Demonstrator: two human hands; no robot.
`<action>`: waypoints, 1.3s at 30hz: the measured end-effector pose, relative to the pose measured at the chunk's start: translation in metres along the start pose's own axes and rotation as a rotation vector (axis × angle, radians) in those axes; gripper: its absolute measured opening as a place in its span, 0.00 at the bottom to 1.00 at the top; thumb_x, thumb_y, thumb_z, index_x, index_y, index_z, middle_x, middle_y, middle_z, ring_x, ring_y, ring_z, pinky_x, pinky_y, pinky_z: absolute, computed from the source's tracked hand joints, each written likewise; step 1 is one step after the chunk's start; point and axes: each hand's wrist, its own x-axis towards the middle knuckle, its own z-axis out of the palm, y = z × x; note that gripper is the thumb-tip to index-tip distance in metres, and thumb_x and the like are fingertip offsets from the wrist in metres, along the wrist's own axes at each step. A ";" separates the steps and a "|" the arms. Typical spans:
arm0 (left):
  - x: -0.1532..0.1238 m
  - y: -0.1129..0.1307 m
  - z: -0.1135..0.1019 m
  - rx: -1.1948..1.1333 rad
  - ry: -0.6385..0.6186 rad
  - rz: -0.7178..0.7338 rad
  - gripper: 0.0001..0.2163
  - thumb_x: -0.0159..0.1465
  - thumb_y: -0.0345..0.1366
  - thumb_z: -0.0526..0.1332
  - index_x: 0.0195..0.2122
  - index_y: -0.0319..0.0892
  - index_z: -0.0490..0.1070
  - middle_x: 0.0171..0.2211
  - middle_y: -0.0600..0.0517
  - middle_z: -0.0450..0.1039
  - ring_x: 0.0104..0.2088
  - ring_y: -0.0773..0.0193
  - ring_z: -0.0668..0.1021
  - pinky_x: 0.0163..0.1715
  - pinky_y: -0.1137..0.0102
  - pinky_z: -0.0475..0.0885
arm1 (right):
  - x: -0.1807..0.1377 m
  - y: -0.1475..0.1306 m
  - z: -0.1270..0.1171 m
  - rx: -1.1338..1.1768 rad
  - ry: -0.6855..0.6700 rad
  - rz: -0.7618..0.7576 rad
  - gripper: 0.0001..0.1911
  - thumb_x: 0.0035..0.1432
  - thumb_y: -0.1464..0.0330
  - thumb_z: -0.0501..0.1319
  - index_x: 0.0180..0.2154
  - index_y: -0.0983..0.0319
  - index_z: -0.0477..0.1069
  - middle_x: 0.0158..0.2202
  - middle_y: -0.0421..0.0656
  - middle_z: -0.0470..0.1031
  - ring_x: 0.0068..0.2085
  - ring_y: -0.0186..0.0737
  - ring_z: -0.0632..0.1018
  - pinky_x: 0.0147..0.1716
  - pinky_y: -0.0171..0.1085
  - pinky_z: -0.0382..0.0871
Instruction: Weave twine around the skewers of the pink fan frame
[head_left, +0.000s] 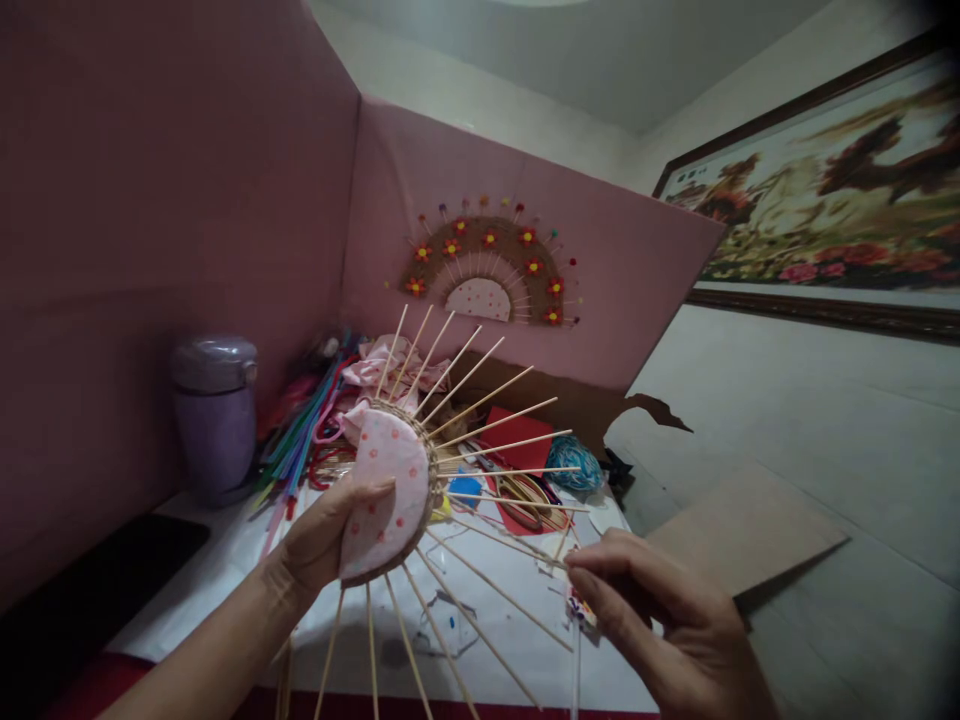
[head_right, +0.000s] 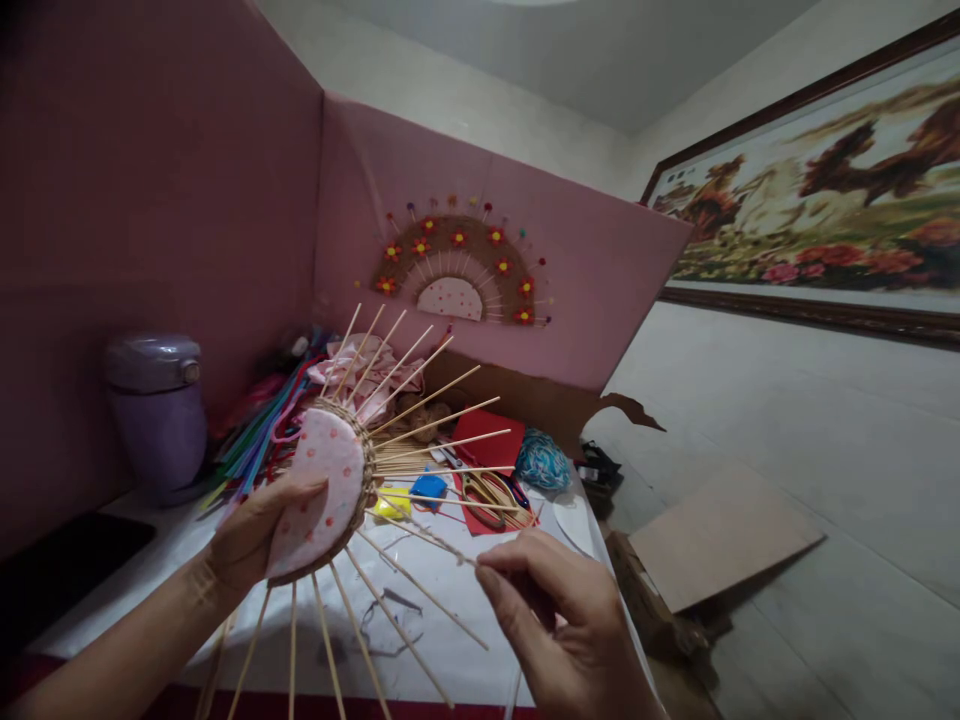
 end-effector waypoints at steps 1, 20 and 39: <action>0.000 0.000 0.000 -0.003 0.003 0.002 0.10 0.53 0.25 0.60 0.37 0.34 0.72 0.30 0.44 0.78 0.28 0.58 0.78 0.31 0.65 0.74 | 0.000 0.004 0.001 0.035 0.014 0.062 0.07 0.53 0.65 0.58 0.27 0.62 0.70 0.21 0.40 0.68 0.21 0.31 0.66 0.18 0.30 0.59; -0.002 0.006 -0.003 -0.071 -0.027 -0.027 0.09 0.54 0.26 0.59 0.36 0.33 0.73 0.31 0.43 0.78 0.31 0.56 0.79 0.35 0.64 0.74 | 0.002 0.050 0.046 0.435 -0.287 0.484 0.14 0.49 0.62 0.61 0.21 0.66 0.69 0.19 0.37 0.61 0.23 0.28 0.61 0.21 0.29 0.55; -0.002 0.004 0.006 0.052 -0.023 0.040 0.11 0.52 0.27 0.61 0.38 0.35 0.71 0.27 0.46 0.78 0.26 0.61 0.79 0.27 0.70 0.74 | -0.027 0.017 0.073 -0.432 -0.127 -0.658 0.13 0.58 0.74 0.49 0.43 0.67 0.69 0.14 0.36 0.67 0.15 0.28 0.68 0.13 0.29 0.53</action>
